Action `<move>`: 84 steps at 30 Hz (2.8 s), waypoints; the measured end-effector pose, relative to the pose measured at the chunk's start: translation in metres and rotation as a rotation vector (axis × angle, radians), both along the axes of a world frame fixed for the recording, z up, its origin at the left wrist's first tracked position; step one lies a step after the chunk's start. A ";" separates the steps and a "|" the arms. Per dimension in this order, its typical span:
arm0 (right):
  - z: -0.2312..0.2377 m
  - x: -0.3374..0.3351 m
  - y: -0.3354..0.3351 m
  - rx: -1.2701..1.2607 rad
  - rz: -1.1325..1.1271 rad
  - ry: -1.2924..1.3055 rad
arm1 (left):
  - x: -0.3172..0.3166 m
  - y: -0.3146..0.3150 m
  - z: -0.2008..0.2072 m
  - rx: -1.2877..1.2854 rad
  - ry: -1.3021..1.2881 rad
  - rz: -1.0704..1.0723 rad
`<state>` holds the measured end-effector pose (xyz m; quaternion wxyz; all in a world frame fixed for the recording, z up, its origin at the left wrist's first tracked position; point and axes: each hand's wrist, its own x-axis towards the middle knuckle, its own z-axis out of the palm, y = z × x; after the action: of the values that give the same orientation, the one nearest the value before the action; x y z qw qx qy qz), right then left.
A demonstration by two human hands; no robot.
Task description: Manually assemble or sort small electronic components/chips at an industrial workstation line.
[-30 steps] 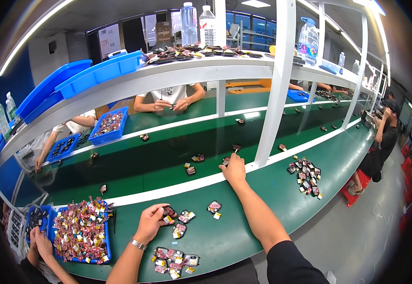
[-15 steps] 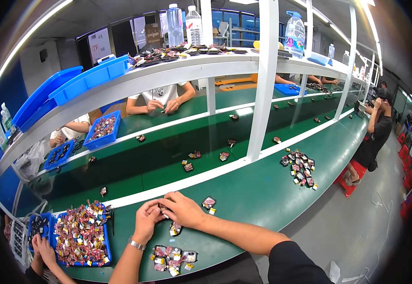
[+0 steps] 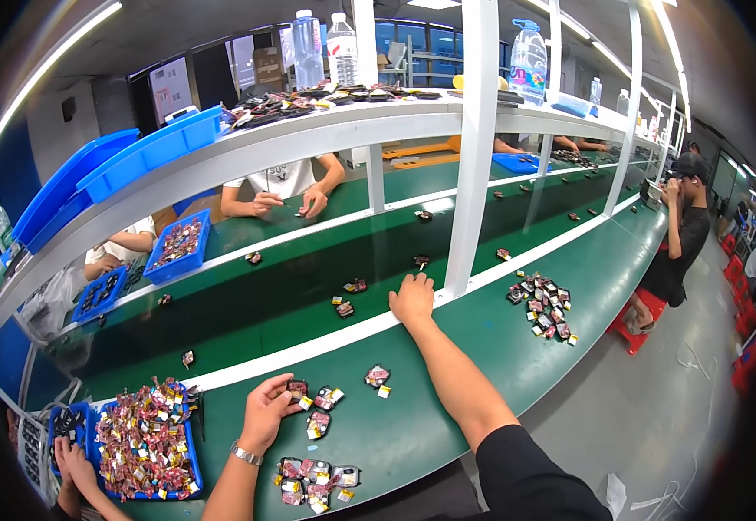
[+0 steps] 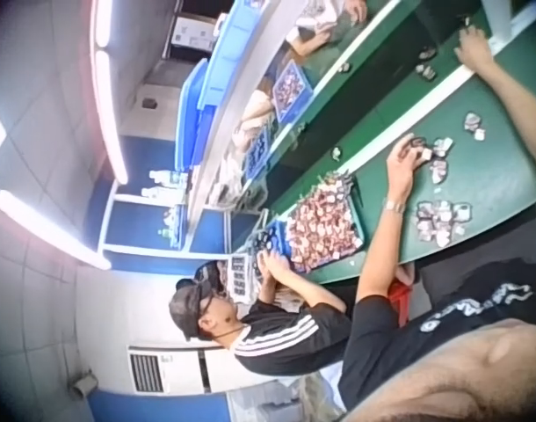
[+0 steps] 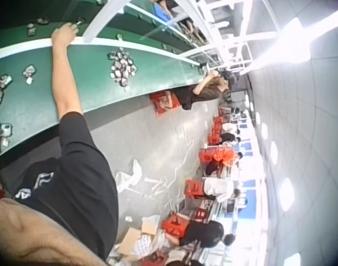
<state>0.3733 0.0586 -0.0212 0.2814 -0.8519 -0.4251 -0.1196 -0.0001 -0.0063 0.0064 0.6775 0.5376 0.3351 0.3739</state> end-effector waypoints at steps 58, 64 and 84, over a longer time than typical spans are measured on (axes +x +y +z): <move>0.026 -0.184 -0.098 0.468 1.122 -0.167 | -0.005 -0.008 -0.014 -0.017 -0.026 0.028; 0.032 -0.184 -0.091 0.450 1.275 -0.059 | -0.008 -0.013 -0.008 -0.060 0.008 0.075; 0.041 -0.181 -0.099 0.318 1.221 -0.053 | 0.002 -0.007 -0.003 -0.092 -0.114 -0.118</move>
<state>0.1928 -0.0407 0.0201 0.4114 -0.4003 -0.8186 -0.0201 0.0022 -0.0135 0.0034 0.7404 0.5024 0.2806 0.3475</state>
